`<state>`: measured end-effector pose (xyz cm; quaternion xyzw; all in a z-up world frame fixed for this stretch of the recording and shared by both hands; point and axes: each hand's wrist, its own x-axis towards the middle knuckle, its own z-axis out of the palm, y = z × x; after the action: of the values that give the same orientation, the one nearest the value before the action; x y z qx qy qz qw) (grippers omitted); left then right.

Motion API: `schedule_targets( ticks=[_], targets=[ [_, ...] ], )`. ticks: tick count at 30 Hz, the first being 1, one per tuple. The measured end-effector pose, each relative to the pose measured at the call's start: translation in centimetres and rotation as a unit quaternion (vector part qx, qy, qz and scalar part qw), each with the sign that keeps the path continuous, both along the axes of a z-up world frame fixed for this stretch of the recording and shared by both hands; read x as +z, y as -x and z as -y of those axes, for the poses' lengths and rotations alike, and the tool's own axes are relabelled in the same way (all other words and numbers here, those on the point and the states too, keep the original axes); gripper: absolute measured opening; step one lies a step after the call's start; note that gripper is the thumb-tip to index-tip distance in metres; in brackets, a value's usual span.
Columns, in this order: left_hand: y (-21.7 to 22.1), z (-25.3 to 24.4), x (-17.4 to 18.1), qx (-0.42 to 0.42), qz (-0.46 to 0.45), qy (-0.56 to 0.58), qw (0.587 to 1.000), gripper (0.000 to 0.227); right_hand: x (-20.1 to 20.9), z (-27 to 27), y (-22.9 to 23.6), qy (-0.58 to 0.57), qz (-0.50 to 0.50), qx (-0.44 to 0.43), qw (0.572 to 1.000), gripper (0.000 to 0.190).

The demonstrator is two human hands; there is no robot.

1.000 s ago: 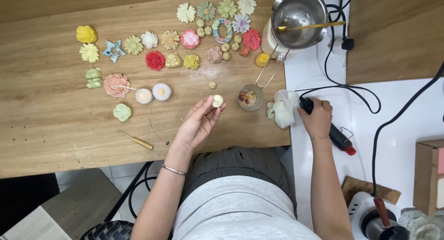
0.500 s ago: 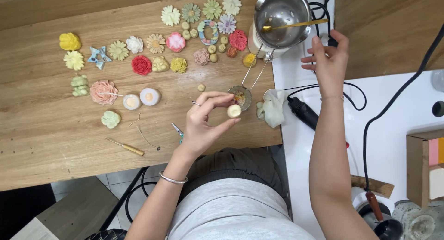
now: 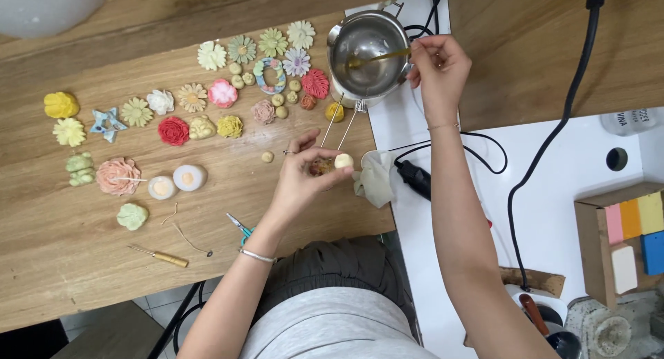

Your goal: Preparing and inserting wicks into small decorative wax pieces.

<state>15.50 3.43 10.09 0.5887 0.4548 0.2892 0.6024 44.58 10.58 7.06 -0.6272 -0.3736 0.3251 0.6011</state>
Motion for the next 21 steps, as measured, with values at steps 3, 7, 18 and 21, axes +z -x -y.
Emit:
schedule_targets(
  ticks=[3,7,18,21],
  targets=[
    [-1.9,-1.5,-1.5,0.034,-0.079,-0.05,0.995,0.037,0.5,-1.1,1.5,-0.031,-0.019,0.058,0.998,0.008],
    [-4.0,-3.5,-2.2,-0.025,-0.161,-0.031,0.986,0.038,-0.2,-1.6,2.5,0.014,0.055,0.107,0.993,0.014],
    [-6.8,-2.2,-6.8,-0.093,0.097,0.229,0.964,0.035,0.0,1.0,-1.5,0.036,0.065,0.068,0.995,0.026],
    [-7.3,-1.9,-6.5,-0.099,0.051,0.169,0.979,0.035,-0.9,1.4,-2.5,0.045,0.062,0.075,0.994,0.026]
  ],
)
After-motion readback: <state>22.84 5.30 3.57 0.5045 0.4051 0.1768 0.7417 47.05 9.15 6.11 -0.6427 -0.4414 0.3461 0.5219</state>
